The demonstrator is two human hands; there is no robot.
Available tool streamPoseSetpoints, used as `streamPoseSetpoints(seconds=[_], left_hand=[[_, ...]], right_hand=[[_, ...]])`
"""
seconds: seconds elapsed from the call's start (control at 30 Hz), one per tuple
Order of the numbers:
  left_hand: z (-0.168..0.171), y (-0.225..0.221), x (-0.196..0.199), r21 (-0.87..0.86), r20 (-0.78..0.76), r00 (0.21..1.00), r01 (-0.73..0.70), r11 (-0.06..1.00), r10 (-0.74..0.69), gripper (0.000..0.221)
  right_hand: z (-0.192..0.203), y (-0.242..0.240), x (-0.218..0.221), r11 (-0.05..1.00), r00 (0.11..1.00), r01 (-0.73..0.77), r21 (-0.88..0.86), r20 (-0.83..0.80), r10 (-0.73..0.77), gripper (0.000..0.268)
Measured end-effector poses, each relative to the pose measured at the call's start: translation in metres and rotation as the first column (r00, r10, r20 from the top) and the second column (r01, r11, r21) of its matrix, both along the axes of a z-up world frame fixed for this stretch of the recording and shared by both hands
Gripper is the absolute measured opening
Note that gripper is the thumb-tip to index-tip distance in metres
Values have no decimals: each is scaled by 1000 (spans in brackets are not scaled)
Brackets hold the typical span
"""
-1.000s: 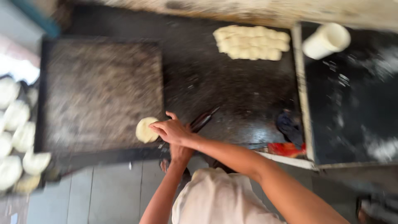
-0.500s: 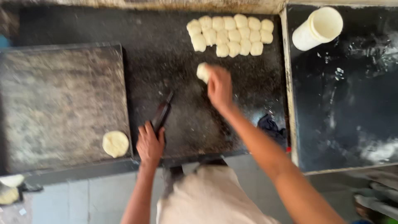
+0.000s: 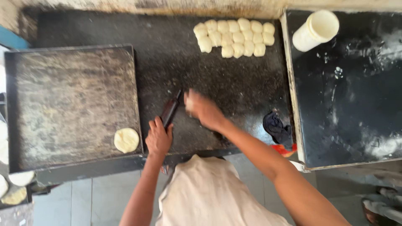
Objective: The person uses a rolling pin to flatten small pieces of dough into circles, places them onto metal trays, and moves the trays within the bakery workspace.
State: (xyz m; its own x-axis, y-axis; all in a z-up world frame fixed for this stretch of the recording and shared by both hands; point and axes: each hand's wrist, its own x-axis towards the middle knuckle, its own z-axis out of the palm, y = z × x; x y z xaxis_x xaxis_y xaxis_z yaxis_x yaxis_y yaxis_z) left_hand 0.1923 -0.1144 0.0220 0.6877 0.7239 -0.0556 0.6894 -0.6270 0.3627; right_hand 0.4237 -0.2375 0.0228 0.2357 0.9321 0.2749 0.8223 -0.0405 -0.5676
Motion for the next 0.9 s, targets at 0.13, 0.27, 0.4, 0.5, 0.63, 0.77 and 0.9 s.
streamPoseSetpoints(seconds=[0.13, 0.27, 0.4, 0.5, 0.63, 0.77, 0.9], left_hand=[[-2, -8, -11, -51, 3, 1000, -1, 999, 2, 63], [3, 0, 0, -72, 38, 998, 46, 996, -44, 62], [15, 44, 45, -23, 147, 971, 195, 980, -190, 55], [21, 65, 57, 20, 68, 874, 482, 876, -482, 58], [37, 69, 79, -31, -137, 716, 688, 725, -685, 68], [37, 71, 111, -69, -133, 860, 487, 870, -492, 77], [27, 50, 94, 32, -77, 839, 541, 840, -538, 73]], right_hand=[[0, -41, -50, 991, 999, -19, -130, -29, 16, 79], [23, -27, -81, 989, 989, 115, -95, 101, -105, 90], [45, 1, -62, 899, 962, 154, -409, 271, -42, 60], [32, -6, -34, 953, 955, 296, -56, 36, -295, 39], [-5, -4, 12, 878, 886, 461, 130, -117, -449, 19], [-35, 8, 34, 880, 875, 474, 39, -131, -466, 16], [-21, -12, 20, 930, 929, 360, 77, -118, -350, 22]])
